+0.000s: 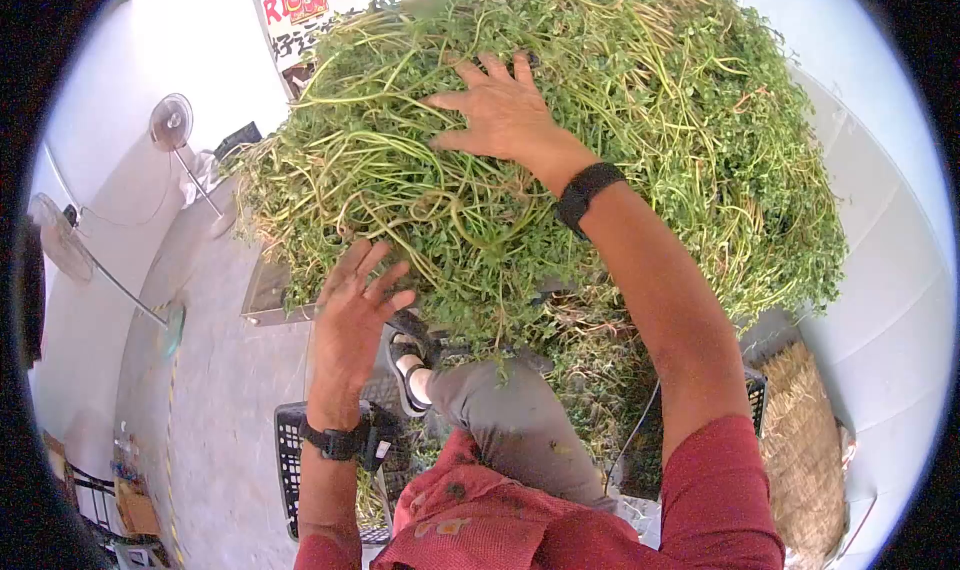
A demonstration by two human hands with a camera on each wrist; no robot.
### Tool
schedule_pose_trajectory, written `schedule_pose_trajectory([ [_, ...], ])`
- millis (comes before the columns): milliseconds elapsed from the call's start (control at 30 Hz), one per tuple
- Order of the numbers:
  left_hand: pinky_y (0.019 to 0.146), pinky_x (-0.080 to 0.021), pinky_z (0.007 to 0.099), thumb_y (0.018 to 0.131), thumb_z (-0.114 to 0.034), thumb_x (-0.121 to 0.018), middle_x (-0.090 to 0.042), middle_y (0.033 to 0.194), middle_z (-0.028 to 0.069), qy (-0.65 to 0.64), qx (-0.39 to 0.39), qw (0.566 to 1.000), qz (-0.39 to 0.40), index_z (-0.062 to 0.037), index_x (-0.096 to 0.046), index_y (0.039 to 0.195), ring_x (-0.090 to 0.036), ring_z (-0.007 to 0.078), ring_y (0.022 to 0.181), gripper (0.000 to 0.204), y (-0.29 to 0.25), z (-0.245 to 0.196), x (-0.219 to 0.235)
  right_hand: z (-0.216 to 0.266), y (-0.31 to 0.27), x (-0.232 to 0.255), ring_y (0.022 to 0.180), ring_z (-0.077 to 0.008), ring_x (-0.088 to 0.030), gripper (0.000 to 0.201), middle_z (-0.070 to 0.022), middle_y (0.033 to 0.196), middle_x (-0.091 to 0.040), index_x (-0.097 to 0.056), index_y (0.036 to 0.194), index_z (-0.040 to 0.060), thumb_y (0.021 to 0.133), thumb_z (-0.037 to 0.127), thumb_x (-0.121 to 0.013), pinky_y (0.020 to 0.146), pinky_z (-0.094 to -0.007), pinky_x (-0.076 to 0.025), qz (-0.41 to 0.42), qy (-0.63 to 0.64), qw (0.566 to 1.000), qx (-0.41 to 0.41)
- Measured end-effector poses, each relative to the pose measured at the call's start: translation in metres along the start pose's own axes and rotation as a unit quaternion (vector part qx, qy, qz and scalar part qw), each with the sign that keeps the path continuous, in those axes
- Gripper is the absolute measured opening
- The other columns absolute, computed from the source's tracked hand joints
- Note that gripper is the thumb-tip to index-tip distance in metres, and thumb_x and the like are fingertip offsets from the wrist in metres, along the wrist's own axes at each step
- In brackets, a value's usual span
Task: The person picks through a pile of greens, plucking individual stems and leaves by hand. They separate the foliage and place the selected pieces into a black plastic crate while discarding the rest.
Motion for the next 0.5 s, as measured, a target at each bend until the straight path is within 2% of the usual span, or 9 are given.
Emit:
schedule_pose_trajectory([
  [100, 0.083, -0.05, 0.0418, 0.087, -0.019, -0.055, -0.043, 0.131, 0.018, -0.028, 0.008, 1.0, -0.003, 0.0026, -0.033, 0.132, -0.052, 0.0331, 0.111, 0.055, 0.001, 0.004, 0.0, 0.004, -0.005, 0.01, 0.133, -0.0353, -0.024, 0.055, -0.0124, 0.141, -0.035, -0.056, 0.122, 0.0346, 0.071, 0.056, -0.063, 0.108, -0.0573, -0.007, -0.014, 0.031, 0.999, 0.025],
  [133, 0.083, -0.05, 0.0418, 0.087, -0.019, -0.055, -0.043, 0.131, 0.018, -0.029, 0.005, 1.0, -0.001, 0.0026, -0.033, 0.132, -0.052, 0.0331, 0.111, 0.055, 0.001, 0.004, 0.001, 0.005, -0.007, 0.012, 0.132, -0.0356, -0.025, 0.055, -0.0135, 0.141, -0.035, -0.057, 0.12, 0.0336, 0.069, 0.051, -0.067, 0.108, -0.057, -0.008, -0.012, 0.04, 0.999, 0.032],
  [300, 0.081, -0.051, 0.0398, 0.088, -0.022, -0.056, -0.043, 0.13, 0.0181, -0.021, 0.025, 0.999, 0.013, 0.0025, -0.032, 0.132, -0.052, 0.0311, 0.11, 0.056, -0.004, 0.009, -0.008, 0.006, -0.015, 0.032, 0.13, -0.0366, -0.031, 0.054, -0.0196, 0.137, -0.039, -0.06, 0.117, 0.0299, 0.066, 0.042, -0.071, 0.107, -0.0565, -0.011, -0.018, 0.116, 0.99, 0.073],
  [367, 0.081, -0.051, 0.0396, 0.088, -0.024, -0.057, -0.043, 0.13, 0.0181, -0.028, 0.023, 0.999, 0.022, 0.0031, -0.032, 0.132, -0.051, 0.0307, 0.11, 0.057, -0.005, 0.01, -0.012, 0.009, -0.02, 0.041, 0.126, -0.0345, -0.038, 0.049, -0.0205, 0.134, -0.043, -0.061, 0.116, 0.0255, 0.069, 0.035, -0.072, 0.107, -0.0516, -0.017, -0.003, 0.161, 0.983, 0.092],
  [400, 0.08, -0.051, 0.0396, 0.088, -0.025, -0.057, -0.043, 0.131, 0.0181, -0.023, 0.019, 0.999, 0.028, 0.0034, -0.033, 0.131, -0.051, 0.0307, 0.111, 0.057, -0.005, 0.011, -0.015, 0.01, -0.023, 0.048, 0.118, -0.0337, -0.047, 0.043, -0.0184, 0.127, -0.051, -0.063, 0.112, 0.0205, 0.071, 0.03, -0.071, 0.104, -0.0457, -0.028, -0.027, 0.166, 0.98, 0.108],
  [433, 0.08, -0.051, 0.0396, 0.088, -0.025, -0.058, -0.042, 0.131, 0.0182, -0.017, 0.015, 0.999, 0.033, 0.0037, -0.033, 0.13, -0.051, 0.0307, 0.111, 0.057, -0.006, 0.011, -0.016, 0.011, -0.025, 0.052, 0.118, -0.0337, -0.047, 0.043, -0.0184, 0.127, -0.051, -0.063, 0.112, 0.0205, 0.071, 0.03, -0.071, 0.104, -0.0457, -0.028, -0.026, 0.163, 0.98, 0.11],
  [500, 0.08, -0.051, 0.0397, 0.088, -0.025, -0.058, -0.044, 0.13, 0.0177, -0.015, 0.018, 0.999, 0.026, 0.0034, -0.034, 0.13, -0.051, 0.0308, 0.11, 0.056, -0.004, 0.014, -0.017, 0.014, -0.03, 0.063, 0.111, -0.0303, -0.053, 0.036, -0.0147, 0.121, -0.056, -0.065, 0.108, 0.0179, 0.073, 0.027, -0.07, 0.097, -0.038, -0.039, -0.023, 0.228, 0.969, 0.095],
])
Point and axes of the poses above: each hand's wrist, its own y-axis towards the middle knuckle, its own x-axis out of the back of the hand, z = x × y, the point moved 4 cm from there along y, towards the middle knuckle
